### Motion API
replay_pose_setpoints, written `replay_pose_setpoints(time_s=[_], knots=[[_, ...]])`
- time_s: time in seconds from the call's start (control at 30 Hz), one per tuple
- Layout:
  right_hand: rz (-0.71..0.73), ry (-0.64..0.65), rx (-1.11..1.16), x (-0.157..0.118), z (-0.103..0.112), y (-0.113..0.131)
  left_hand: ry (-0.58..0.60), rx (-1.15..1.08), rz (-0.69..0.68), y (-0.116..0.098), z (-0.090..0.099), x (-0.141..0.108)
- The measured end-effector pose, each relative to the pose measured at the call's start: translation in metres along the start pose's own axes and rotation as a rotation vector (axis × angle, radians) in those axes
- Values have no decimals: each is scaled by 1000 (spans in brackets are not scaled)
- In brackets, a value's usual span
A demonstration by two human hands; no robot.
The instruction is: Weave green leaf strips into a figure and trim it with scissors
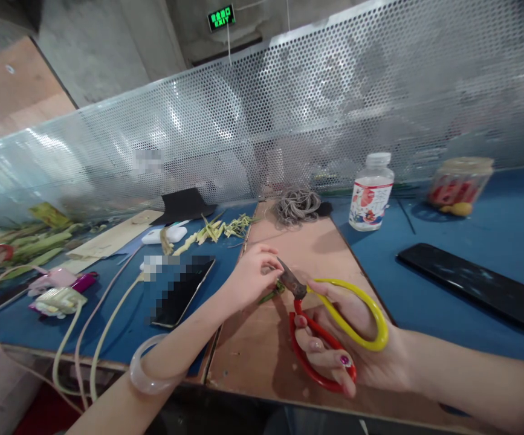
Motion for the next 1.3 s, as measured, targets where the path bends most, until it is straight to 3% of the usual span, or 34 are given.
replay_pose_setpoints(time_s=[1.3], knots=[[3,27,17,2,-1,-1,12,-13,-20,-1,0,0]])
Point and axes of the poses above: each hand's wrist, its own x-axis towards the middle knuckle, its own z-axis out of the back of the hand, y = z × x, the point moved 4 cm from there along x, towards the middle knuckle, and after that the axes turned 14 degrees about -z, right-handed, at the moved point
